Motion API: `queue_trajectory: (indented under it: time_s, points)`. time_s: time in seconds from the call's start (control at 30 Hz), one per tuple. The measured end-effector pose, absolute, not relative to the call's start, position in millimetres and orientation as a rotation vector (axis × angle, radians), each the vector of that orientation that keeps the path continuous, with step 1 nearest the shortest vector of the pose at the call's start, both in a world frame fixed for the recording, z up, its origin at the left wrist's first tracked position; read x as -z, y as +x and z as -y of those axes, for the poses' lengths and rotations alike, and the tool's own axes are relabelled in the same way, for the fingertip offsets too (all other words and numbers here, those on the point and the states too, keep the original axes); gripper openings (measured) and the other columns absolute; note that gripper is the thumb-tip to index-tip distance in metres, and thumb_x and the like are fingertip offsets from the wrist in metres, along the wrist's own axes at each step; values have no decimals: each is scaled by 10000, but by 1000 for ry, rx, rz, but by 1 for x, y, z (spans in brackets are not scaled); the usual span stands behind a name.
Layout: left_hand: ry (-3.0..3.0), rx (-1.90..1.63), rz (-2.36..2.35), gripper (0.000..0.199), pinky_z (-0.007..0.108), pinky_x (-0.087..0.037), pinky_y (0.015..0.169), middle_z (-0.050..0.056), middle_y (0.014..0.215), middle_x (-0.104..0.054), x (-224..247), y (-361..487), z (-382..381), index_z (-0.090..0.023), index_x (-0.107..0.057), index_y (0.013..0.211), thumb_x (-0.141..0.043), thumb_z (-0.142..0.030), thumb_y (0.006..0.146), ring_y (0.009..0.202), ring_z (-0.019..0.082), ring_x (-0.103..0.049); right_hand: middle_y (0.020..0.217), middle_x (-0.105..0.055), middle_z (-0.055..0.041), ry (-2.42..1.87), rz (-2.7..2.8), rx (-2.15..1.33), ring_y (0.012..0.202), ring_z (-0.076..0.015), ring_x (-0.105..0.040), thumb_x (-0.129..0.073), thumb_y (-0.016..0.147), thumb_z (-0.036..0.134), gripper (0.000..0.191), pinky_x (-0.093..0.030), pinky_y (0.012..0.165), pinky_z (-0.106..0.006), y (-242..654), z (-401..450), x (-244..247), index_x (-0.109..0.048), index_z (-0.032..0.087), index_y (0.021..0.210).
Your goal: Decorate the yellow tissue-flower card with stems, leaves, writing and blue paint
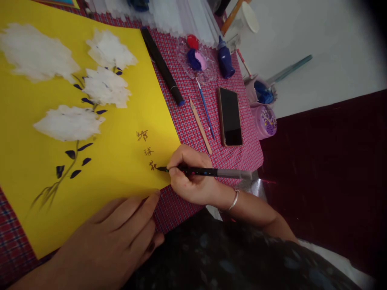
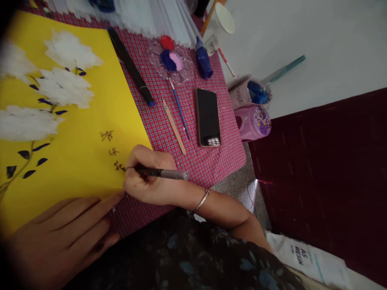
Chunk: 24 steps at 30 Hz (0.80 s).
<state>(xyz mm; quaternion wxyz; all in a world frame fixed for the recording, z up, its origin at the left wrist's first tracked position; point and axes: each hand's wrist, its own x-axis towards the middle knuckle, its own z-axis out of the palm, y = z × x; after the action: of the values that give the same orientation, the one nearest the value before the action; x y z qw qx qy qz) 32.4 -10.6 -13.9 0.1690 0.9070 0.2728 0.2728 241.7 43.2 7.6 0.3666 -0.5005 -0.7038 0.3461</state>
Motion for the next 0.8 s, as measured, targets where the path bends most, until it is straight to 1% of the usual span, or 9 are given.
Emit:
queue_trajectory:
  time_s: [0.23,0.33,0.37,0.43,0.5,0.53,0.6,0.7,0.8]
  points:
    - [2591,-736,-742,268,436,-402,929,120,1182,-691,14,30,10,-190,-621,842,-430,-230,1026,1098,275,-571,639,-551,47,-1295,1774,-846,533,-77,-492,-527,768,116,125,-406,488,-216,245,-42,-7,-495,218,702]
    - [2624,-724,-718,256,443,-395,934,134,1188,-678,15,28,11,-186,-624,854,-434,-228,1022,1118,291,-558,660,-565,45,-1258,1753,-828,543,-76,-518,-550,802,109,119,-440,500,-211,245,-41,-4,-532,209,741]
    - [2629,-723,-712,253,447,-393,930,139,1187,-677,15,27,12,-186,-623,856,-435,-228,1021,1118,297,-556,698,-597,34,-1241,1742,-803,586,-84,-557,-564,826,113,101,-480,544,-218,245,-41,-3,-561,205,783]
    - [2632,-711,-706,247,451,-389,914,147,1183,-678,16,27,11,-184,-620,850,-439,-217,1016,1098,304,-557,839,-675,-10,-1192,1706,-725,774,-122,-647,-570,890,142,81,-557,708,-264,245,-42,-2,-621,199,918]
    - [2643,-701,-705,248,438,-392,877,144,1165,-691,15,27,7,-182,-620,826,-451,-200,1007,1025,293,-569,1021,-708,-58,-1173,1663,-702,973,-165,-665,-555,941,194,148,-568,847,-326,246,-42,-4,-645,211,1057]
    - [2651,-693,-693,251,428,-397,858,137,1151,-700,13,28,4,-181,-625,816,-459,-202,1003,980,281,-576,1075,-707,-71,-1180,1635,-731,998,-174,-665,-546,957,229,173,-568,858,-339,247,-41,-5,-645,223,1098]
    - [2663,-687,-668,268,404,-421,831,112,1107,-725,8,29,-3,-177,-649,814,-465,-215,1006,902,254,-594,1059,-708,-72,-1202,1544,-849,908,-169,-681,-546,973,307,193,-574,786,-327,248,-39,-9,-639,244,1130]
    - [2602,-641,-665,362,365,-490,796,81,1013,-754,-7,32,-12,-175,-686,837,-406,-278,1041,856,224,-651,798,-663,-3,-1103,1329,-1015,676,-126,-642,-558,981,380,167,-536,632,-273,249,-29,-12,-628,247,1052]
    - [2373,-485,-800,454,303,-495,604,30,762,-722,-24,30,-9,-202,-675,772,-373,-396,1050,657,180,-652,605,-512,70,-929,1112,-1140,473,-76,-490,-550,992,374,156,-401,461,-208,244,-14,-9,-577,237,923]
